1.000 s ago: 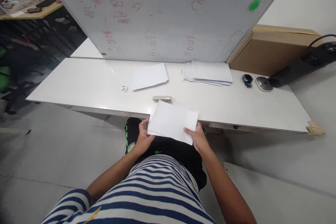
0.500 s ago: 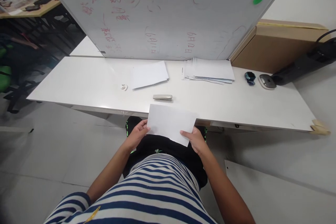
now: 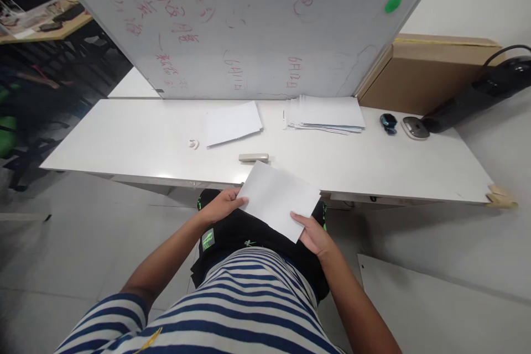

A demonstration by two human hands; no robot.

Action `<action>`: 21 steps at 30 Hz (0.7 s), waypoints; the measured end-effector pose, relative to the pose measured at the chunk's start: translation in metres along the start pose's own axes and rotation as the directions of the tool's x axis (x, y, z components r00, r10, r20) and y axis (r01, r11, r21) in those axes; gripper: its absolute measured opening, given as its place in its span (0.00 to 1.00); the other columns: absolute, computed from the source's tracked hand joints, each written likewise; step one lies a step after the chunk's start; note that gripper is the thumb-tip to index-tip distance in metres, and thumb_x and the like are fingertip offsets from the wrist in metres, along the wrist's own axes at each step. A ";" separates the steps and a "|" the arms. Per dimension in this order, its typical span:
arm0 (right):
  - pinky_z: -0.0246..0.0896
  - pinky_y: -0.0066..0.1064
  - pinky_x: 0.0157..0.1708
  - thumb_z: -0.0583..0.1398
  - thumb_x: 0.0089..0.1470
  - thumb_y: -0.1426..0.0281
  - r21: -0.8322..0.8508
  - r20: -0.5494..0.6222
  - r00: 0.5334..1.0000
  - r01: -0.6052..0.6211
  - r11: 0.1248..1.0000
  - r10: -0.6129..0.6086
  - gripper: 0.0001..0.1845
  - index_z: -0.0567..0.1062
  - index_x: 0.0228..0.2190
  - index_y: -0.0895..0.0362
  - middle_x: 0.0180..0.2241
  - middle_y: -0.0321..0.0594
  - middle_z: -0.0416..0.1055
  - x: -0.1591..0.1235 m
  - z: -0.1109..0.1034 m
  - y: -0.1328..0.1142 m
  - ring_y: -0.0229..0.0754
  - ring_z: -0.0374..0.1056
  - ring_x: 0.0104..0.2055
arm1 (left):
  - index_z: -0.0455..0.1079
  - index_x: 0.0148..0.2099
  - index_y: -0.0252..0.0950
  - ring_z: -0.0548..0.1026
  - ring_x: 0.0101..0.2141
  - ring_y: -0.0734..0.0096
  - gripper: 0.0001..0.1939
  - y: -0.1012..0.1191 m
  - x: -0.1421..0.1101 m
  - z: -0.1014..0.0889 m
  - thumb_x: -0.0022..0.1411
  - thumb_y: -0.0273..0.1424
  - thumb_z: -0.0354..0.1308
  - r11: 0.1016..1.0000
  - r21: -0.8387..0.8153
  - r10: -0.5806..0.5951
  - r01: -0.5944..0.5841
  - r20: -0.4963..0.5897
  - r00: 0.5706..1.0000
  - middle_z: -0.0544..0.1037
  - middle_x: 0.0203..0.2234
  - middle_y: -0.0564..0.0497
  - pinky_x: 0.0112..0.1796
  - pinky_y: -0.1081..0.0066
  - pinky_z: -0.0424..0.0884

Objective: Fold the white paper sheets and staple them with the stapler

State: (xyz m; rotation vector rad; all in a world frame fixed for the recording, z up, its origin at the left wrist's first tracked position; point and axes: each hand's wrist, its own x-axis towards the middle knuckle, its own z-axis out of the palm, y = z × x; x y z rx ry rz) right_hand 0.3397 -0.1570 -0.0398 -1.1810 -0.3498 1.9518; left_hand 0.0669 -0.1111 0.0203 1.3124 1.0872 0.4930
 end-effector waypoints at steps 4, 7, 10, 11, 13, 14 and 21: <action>0.60 0.36 0.57 0.67 0.47 0.68 -0.012 -0.112 0.985 0.130 0.991 -0.130 0.28 0.70 0.51 0.53 0.53 0.39 0.69 -0.004 0.001 -0.004 0.45 0.64 0.56 | 0.66 0.58 0.40 0.73 0.46 0.61 0.24 0.025 0.011 -0.026 0.66 0.46 0.45 0.877 0.476 0.158 -0.073 -0.141 0.977 0.75 0.49 0.48 0.46 0.65 0.68; 0.59 0.34 0.58 0.68 0.46 0.67 -0.041 -0.186 0.955 0.229 0.972 -0.233 0.28 0.70 0.51 0.51 0.53 0.37 0.70 -0.004 -0.004 -0.009 0.44 0.63 0.57 | 0.64 0.59 0.36 0.69 0.52 0.55 0.24 0.034 0.037 -0.064 0.68 0.42 0.43 0.566 0.819 0.353 0.096 -0.346 0.869 0.74 0.50 0.43 0.52 0.57 0.62; 0.60 0.34 0.57 0.68 0.45 0.67 -0.058 -0.214 0.939 0.262 0.963 -0.268 0.27 0.72 0.49 0.52 0.51 0.38 0.71 -0.002 -0.008 -0.011 0.44 0.64 0.56 | 0.59 0.62 0.35 0.61 0.59 0.56 0.23 0.028 0.073 -0.104 0.68 0.37 0.44 0.356 0.913 0.397 0.199 -0.341 0.852 0.66 0.58 0.42 0.54 0.57 0.60; 0.61 0.34 0.56 0.68 0.45 0.67 -0.057 -0.214 0.938 0.267 0.962 -0.274 0.27 0.72 0.49 0.52 0.51 0.39 0.71 -0.002 -0.009 -0.011 0.45 0.65 0.56 | 0.56 0.64 0.33 0.57 0.61 0.55 0.25 0.024 0.083 -0.116 0.67 0.36 0.46 0.297 0.928 0.375 0.225 -0.330 0.867 0.62 0.61 0.41 0.55 0.56 0.59; 0.62 0.35 0.55 0.68 0.45 0.66 -0.055 -0.201 0.938 0.278 0.959 -0.283 0.27 0.72 0.48 0.53 0.50 0.39 0.72 -0.003 -0.009 -0.010 0.45 0.65 0.55 | 0.55 0.64 0.32 0.54 0.62 0.55 0.25 0.015 0.099 -0.133 0.67 0.32 0.46 0.226 0.940 0.310 0.255 -0.318 0.896 0.58 0.63 0.41 0.55 0.56 0.59; 0.63 0.35 0.55 0.68 0.45 0.66 -0.053 -0.196 0.939 0.278 0.959 -0.283 0.27 0.72 0.48 0.54 0.49 0.40 0.72 -0.004 -0.009 -0.009 0.46 0.66 0.55 | 0.55 0.64 0.32 0.55 0.62 0.56 0.24 0.011 0.104 -0.138 0.67 0.30 0.44 0.206 0.945 0.293 0.255 -0.309 0.905 0.57 0.63 0.41 0.55 0.57 0.59; 0.64 0.37 0.54 0.68 0.43 0.65 -0.050 -0.199 0.944 0.257 0.965 -0.262 0.24 0.74 0.44 0.52 0.47 0.39 0.74 -0.003 -0.013 -0.002 0.47 0.68 0.52 | 0.68 0.54 0.39 0.67 0.53 0.56 0.19 0.009 0.105 -0.148 0.68 0.27 0.40 0.259 0.942 0.308 0.214 -0.290 0.906 0.70 0.54 0.43 0.41 0.64 0.67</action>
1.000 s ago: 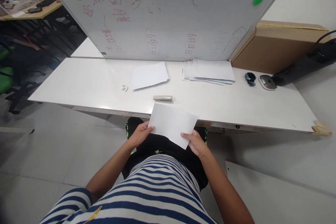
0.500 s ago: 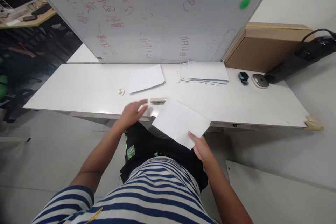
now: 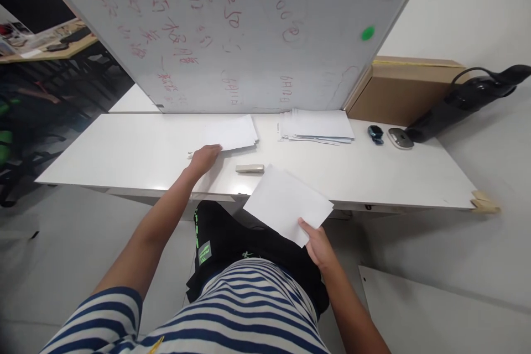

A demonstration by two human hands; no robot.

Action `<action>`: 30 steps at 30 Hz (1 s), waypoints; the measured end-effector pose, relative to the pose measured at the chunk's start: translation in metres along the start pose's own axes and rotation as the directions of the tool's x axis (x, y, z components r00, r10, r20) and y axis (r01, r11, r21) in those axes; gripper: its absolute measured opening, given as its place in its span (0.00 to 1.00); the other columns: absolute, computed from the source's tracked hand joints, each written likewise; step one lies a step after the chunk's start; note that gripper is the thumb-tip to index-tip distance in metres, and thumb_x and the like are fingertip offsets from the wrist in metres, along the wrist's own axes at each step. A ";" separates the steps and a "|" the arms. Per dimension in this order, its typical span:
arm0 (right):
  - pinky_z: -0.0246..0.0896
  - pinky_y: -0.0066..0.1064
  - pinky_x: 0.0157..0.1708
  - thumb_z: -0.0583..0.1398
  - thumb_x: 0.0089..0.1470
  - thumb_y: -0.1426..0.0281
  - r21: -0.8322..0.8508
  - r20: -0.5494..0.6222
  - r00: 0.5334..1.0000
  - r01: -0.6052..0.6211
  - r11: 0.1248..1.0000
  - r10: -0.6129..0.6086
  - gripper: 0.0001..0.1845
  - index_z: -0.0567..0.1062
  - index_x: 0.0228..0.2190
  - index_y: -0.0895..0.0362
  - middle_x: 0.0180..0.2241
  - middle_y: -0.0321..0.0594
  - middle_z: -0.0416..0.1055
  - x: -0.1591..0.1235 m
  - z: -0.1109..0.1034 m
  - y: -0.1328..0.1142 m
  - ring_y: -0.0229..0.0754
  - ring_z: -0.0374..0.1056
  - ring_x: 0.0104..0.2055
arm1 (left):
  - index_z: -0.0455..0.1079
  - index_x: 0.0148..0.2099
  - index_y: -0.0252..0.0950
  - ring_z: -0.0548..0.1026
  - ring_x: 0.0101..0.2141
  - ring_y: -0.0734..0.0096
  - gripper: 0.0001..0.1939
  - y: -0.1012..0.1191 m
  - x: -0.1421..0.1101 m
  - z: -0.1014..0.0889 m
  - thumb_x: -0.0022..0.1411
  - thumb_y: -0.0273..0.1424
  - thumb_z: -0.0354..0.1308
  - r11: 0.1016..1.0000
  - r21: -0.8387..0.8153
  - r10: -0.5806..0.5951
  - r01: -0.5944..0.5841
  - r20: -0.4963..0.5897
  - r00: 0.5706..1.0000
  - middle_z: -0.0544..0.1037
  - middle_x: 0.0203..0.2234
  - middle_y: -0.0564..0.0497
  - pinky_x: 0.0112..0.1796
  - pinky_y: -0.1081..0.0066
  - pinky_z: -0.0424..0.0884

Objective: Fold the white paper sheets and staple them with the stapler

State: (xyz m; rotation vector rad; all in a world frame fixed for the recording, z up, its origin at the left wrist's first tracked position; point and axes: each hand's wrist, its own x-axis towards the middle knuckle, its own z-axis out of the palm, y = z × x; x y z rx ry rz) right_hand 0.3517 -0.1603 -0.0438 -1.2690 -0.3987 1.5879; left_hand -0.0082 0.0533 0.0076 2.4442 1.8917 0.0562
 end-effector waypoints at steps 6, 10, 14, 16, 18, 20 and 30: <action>0.59 0.40 0.58 0.68 0.44 0.66 0.020 -0.003 0.999 -0.044 0.999 0.044 0.27 0.72 0.47 0.54 0.50 0.40 0.72 0.002 0.006 0.000 0.49 0.64 0.56 | 0.73 0.45 0.39 0.71 0.46 0.59 0.16 0.001 0.000 -0.015 0.67 0.33 0.44 0.999 -0.042 -0.030 0.029 -0.027 0.999 0.75 0.47 0.45 0.36 0.68 0.63; 0.57 0.39 0.59 0.69 0.44 0.66 0.027 0.004 0.998 -0.058 0.998 0.058 0.27 0.72 0.48 0.54 0.50 0.40 0.72 0.001 0.011 -0.004 0.48 0.64 0.56 | 0.72 0.44 0.39 0.71 0.41 0.60 0.18 0.006 -0.003 -0.021 0.68 0.37 0.41 0.991 -0.129 -0.038 0.034 -0.027 0.999 0.76 0.43 0.46 0.33 0.70 0.62; 0.58 0.39 0.58 0.68 0.44 0.66 0.010 0.009 0.998 -0.057 0.998 0.057 0.28 0.72 0.48 0.54 0.50 0.40 0.72 0.003 0.009 -0.005 0.48 0.66 0.55 | 0.71 0.39 0.36 0.72 0.34 0.61 0.19 0.012 -0.008 -0.027 0.68 0.34 0.39 0.987 -0.133 -0.090 0.092 0.021 0.996 0.76 0.35 0.43 0.32 0.69 0.61; 0.58 0.39 0.58 0.68 0.44 0.65 -0.004 0.030 0.998 -0.050 0.999 0.050 0.28 0.71 0.48 0.54 0.49 0.40 0.72 0.005 0.008 -0.005 0.47 0.67 0.54 | 0.71 0.36 0.35 0.72 0.34 0.60 0.18 0.014 -0.010 -0.031 0.67 0.33 0.40 0.986 -0.098 -0.138 0.138 0.003 0.990 0.76 0.33 0.43 0.31 0.68 0.61; 0.59 0.39 0.58 0.68 0.45 0.65 -0.019 0.044 0.998 -0.037 0.999 0.038 0.27 0.72 0.48 0.53 0.49 0.39 0.73 0.007 0.007 -0.005 0.47 0.67 0.53 | 0.72 0.36 0.36 0.73 0.35 0.59 0.18 0.014 -0.011 -0.035 0.67 0.33 0.41 0.981 -0.085 -0.180 0.176 -0.039 0.983 0.77 0.34 0.43 0.31 0.68 0.61; 0.60 0.38 0.57 0.68 0.45 0.65 -0.026 0.047 0.998 -0.034 0.999 0.035 0.26 0.72 0.48 0.53 0.49 0.39 0.73 0.009 0.007 -0.004 0.47 0.68 0.53 | 0.73 0.40 0.37 0.74 0.37 0.59 0.17 0.013 -0.012 -0.038 0.67 0.33 0.42 0.975 -0.100 -0.209 0.199 -0.101 0.973 0.78 0.39 0.44 0.32 0.68 0.62; 0.64 0.40 0.54 0.68 0.44 0.64 -0.037 0.042 0.999 -0.018 0.999 0.020 0.27 0.72 0.48 0.53 0.47 0.40 0.74 0.005 0.008 0.002 0.48 0.69 0.51 | 0.72 0.51 0.39 0.71 0.51 0.63 0.19 0.024 -0.046 -0.052 0.69 0.37 0.43 0.948 -0.293 -0.245 0.128 -0.407 0.880 0.74 0.51 0.48 0.48 0.66 0.66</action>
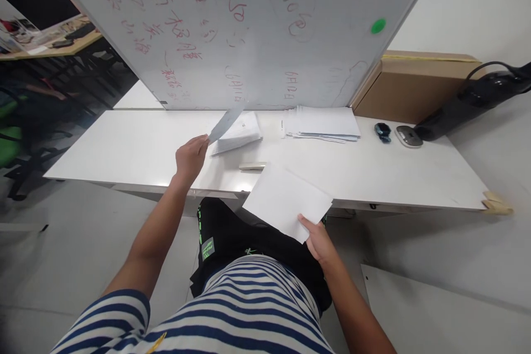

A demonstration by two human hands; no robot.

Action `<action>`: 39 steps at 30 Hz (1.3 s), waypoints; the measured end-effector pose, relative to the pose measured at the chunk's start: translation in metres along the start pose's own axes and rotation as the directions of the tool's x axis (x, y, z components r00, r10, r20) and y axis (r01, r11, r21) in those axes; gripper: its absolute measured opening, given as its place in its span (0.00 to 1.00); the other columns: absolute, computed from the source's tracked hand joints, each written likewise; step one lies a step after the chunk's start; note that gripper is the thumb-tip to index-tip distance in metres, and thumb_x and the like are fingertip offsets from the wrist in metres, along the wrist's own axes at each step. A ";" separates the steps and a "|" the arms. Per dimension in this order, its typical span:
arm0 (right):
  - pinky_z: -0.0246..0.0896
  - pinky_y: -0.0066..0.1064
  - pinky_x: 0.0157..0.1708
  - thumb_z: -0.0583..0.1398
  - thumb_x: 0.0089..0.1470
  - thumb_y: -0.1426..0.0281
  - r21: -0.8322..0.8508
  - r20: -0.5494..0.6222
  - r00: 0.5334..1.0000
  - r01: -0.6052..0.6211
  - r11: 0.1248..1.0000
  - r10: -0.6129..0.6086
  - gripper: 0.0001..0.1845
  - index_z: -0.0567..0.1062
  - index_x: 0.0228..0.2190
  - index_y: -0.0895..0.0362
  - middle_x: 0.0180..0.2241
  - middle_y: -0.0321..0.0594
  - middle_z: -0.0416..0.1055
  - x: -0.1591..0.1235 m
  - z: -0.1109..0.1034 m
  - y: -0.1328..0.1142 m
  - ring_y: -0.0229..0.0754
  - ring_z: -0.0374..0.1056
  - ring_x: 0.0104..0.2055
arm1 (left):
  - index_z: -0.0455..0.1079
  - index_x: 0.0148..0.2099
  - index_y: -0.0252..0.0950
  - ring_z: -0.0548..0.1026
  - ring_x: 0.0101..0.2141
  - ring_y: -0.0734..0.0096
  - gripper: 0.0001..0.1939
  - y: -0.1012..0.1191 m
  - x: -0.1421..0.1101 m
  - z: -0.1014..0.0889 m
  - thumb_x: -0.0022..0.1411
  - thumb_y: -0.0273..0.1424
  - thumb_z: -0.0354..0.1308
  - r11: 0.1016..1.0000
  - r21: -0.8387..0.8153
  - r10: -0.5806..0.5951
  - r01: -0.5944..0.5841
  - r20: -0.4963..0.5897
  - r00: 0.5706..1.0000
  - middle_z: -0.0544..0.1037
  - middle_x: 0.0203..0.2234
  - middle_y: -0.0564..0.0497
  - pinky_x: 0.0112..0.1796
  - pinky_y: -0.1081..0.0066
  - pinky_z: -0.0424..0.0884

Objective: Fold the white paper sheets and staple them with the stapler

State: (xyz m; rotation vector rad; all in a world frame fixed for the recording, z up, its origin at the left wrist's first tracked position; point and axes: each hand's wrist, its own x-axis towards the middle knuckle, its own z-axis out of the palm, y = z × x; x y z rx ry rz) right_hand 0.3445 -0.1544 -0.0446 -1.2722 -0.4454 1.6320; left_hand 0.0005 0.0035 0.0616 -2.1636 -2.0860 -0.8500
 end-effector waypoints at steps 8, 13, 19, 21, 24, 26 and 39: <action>0.70 0.39 0.40 0.64 0.46 0.65 0.183 -0.058 0.998 0.046 0.982 -0.036 0.17 0.74 0.41 0.47 0.33 0.33 0.75 0.000 -0.036 -0.011 0.42 0.71 0.35 | 0.70 0.54 0.38 0.65 0.57 0.62 0.18 0.067 -0.082 0.004 0.68 0.34 0.45 0.879 -0.394 0.358 -0.269 0.172 0.918 0.69 0.56 0.46 0.57 0.57 0.61; 0.70 0.40 0.37 0.62 0.47 0.62 0.103 -0.109 0.989 0.112 0.988 -0.100 0.17 0.75 0.41 0.48 0.29 0.36 0.73 -0.012 -0.084 -0.023 0.41 0.69 0.29 | 0.67 0.57 0.39 0.61 0.60 0.63 0.19 0.107 -0.122 0.042 0.69 0.31 0.42 0.747 -0.590 0.587 -0.307 0.367 0.722 0.67 0.57 0.48 0.60 0.53 0.55; 0.71 0.39 0.43 0.68 0.42 0.68 -0.016 -0.243 0.970 0.023 1.000 -0.026 0.24 0.75 0.44 0.54 0.44 0.42 0.75 -0.021 -0.091 -0.046 0.50 0.72 0.45 | 0.69 0.55 0.42 0.62 0.59 0.59 0.18 0.123 -0.136 0.086 0.68 0.29 0.44 0.707 -0.631 0.639 -0.320 0.374 0.672 0.71 0.54 0.45 0.58 0.52 0.56; 0.72 0.38 0.44 0.69 0.41 0.68 -0.068 -0.275 0.961 -0.028 0.997 0.008 0.25 0.75 0.44 0.56 0.47 0.44 0.74 -0.016 -0.088 -0.048 0.51 0.71 0.47 | 0.70 0.53 0.42 0.61 0.60 0.58 0.17 0.125 -0.137 0.093 0.68 0.28 0.46 0.710 -0.623 0.633 -0.328 0.359 0.686 0.73 0.52 0.44 0.59 0.52 0.53; 0.70 0.38 0.46 0.70 0.40 0.67 -0.177 -0.342 0.940 -0.074 0.982 0.009 0.25 0.76 0.43 0.58 0.47 0.46 0.74 -0.006 -0.082 -0.048 0.52 0.71 0.48 | 0.71 0.51 0.42 0.51 0.64 0.52 0.13 0.126 -0.140 0.093 0.64 0.33 0.54 0.758 -0.568 0.569 -0.320 0.336 0.751 0.70 0.55 0.44 0.61 0.45 0.42; 0.68 0.39 0.48 0.70 0.40 0.66 -0.228 -0.347 0.938 -0.079 0.970 -0.005 0.25 0.76 0.43 0.58 0.48 0.46 0.73 0.000 -0.078 -0.047 0.52 0.70 0.49 | 0.71 0.51 0.42 0.44 0.65 0.47 0.17 0.124 -0.143 0.087 0.60 0.39 0.59 0.797 -0.546 0.482 -0.257 0.320 0.815 0.63 0.60 0.44 0.61 0.43 0.40; 0.66 0.42 0.51 0.71 0.39 0.64 -0.316 0.007 0.994 -0.104 0.943 0.112 0.35 0.70 0.50 0.57 0.52 0.47 0.70 0.001 -0.076 -0.041 0.53 0.68 0.52 | 0.65 0.52 0.35 0.75 0.38 0.66 0.26 0.106 -0.175 0.060 0.56 0.43 0.61 0.187 -0.641 -0.253 0.745 0.701 0.667 0.78 0.39 0.46 0.40 0.67 0.70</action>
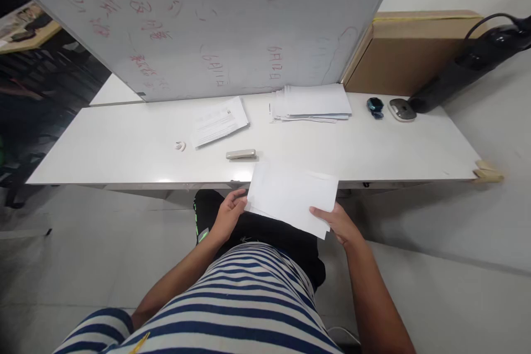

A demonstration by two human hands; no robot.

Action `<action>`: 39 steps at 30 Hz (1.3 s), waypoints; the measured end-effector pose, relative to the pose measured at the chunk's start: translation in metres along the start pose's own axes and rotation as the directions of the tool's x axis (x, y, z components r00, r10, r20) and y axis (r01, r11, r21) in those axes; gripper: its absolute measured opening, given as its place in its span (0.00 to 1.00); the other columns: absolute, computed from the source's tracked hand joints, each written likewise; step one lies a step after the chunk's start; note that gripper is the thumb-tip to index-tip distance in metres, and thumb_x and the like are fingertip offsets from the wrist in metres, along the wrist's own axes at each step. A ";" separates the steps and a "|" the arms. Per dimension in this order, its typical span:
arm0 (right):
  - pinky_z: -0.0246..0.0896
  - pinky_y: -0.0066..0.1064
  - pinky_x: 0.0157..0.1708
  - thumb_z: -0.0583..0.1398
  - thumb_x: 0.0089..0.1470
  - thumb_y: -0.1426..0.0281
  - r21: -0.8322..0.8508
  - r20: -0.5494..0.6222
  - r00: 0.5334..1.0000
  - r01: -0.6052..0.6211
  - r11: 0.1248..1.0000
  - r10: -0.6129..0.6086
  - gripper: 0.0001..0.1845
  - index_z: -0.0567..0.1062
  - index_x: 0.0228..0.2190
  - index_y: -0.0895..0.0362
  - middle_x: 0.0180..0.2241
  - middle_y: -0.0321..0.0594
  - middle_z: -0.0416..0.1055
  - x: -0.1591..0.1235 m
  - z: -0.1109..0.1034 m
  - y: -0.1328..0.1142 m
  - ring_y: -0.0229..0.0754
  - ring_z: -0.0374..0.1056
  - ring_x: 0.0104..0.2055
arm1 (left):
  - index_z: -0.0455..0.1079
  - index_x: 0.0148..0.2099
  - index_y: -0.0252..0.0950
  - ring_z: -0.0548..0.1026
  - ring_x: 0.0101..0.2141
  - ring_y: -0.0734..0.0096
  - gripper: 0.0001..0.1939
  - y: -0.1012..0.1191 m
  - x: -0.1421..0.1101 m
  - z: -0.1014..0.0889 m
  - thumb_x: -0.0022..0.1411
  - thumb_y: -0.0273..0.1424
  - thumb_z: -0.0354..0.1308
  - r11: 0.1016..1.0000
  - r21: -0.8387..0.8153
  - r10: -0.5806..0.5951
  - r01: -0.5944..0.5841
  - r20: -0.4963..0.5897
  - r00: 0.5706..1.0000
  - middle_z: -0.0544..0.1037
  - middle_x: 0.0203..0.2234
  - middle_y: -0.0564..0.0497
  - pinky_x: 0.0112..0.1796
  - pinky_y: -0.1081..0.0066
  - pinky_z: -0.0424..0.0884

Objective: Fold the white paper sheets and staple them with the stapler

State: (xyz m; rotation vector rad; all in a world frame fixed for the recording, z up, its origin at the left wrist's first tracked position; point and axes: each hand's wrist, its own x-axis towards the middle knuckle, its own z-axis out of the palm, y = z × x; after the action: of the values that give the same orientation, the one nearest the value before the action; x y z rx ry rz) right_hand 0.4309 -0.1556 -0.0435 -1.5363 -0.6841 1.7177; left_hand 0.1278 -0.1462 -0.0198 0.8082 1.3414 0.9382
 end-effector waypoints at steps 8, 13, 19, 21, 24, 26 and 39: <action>0.67 0.44 0.49 0.70 0.40 0.61 -0.111 0.118 0.989 -0.080 0.991 0.093 0.32 0.73 0.47 0.59 0.48 0.50 0.73 -0.010 0.012 -0.001 0.56 0.69 0.49 | 0.67 0.50 0.32 0.75 0.30 0.69 0.31 -0.002 0.014 0.004 0.49 0.46 0.67 0.988 0.041 -0.156 0.151 0.167 0.974 0.79 0.32 0.48 0.34 0.69 0.70; 0.66 0.46 0.49 0.70 0.39 0.60 -0.176 0.154 0.986 -0.029 0.984 0.057 0.33 0.73 0.48 0.58 0.49 0.49 0.72 -0.008 0.015 0.008 0.57 0.68 0.51 | 0.69 0.50 0.33 0.76 0.38 0.62 0.31 0.001 0.018 0.010 0.46 0.42 0.70 0.968 0.049 -0.249 0.244 0.256 0.934 0.78 0.43 0.44 0.40 0.65 0.71; 0.65 0.46 0.49 0.69 0.40 0.56 -0.325 0.084 0.996 0.018 0.946 0.010 0.34 0.74 0.48 0.58 0.49 0.49 0.72 -0.007 0.022 0.009 0.56 0.68 0.50 | 0.71 0.48 0.33 0.76 0.35 0.64 0.30 -0.005 0.019 0.003 0.45 0.42 0.70 0.959 0.002 -0.274 0.282 0.248 0.929 0.79 0.40 0.44 0.37 0.66 0.72; 0.67 0.45 0.47 0.68 0.41 0.54 -0.314 0.040 0.999 0.014 0.949 -0.002 0.32 0.75 0.45 0.60 0.46 0.51 0.74 -0.008 0.031 0.004 0.57 0.70 0.48 | 0.73 0.42 0.31 0.76 0.31 0.66 0.25 -0.005 0.016 -0.003 0.47 0.44 0.68 0.966 0.044 -0.259 0.256 0.252 0.932 0.79 0.35 0.45 0.33 0.68 0.71; 0.67 0.43 0.45 0.64 0.45 0.51 -0.250 0.008 0.996 0.093 0.964 -0.094 0.31 0.76 0.45 0.60 0.46 0.51 0.74 -0.013 0.048 -0.011 0.55 0.70 0.48 | 0.76 0.34 0.29 0.76 0.30 0.65 0.21 0.006 0.011 -0.014 0.51 0.46 0.65 0.983 0.161 -0.120 0.083 0.242 0.963 0.79 0.30 0.46 0.32 0.69 0.70; 0.66 0.42 0.47 0.64 0.46 0.51 -0.293 -0.010 0.977 0.201 0.935 -0.213 0.30 0.75 0.46 0.58 0.47 0.48 0.73 -0.016 0.063 -0.029 0.54 0.69 0.50 | 0.76 0.35 0.30 0.76 0.33 0.64 0.20 0.021 0.010 -0.022 0.51 0.44 0.65 0.974 0.208 0.050 -0.090 0.189 0.981 0.79 0.32 0.47 0.35 0.68 0.70; 0.61 0.42 0.52 0.59 0.51 0.52 -0.455 0.134 0.796 0.578 0.677 -0.590 0.27 0.76 0.44 0.60 0.44 0.48 0.74 0.054 0.151 -0.073 0.52 0.68 0.50 | 0.74 0.44 0.32 0.75 0.42 0.55 0.22 0.074 0.076 -0.051 0.55 0.45 0.60 0.858 0.352 0.390 -0.374 0.029 0.921 0.79 0.39 0.44 0.42 0.61 0.70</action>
State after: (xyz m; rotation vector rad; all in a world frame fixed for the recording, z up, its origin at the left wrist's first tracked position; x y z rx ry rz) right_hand 0.2921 -0.0572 0.0039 -1.4094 -1.4970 1.0715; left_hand 0.0703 -0.0481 0.0099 1.3771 1.4362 1.0387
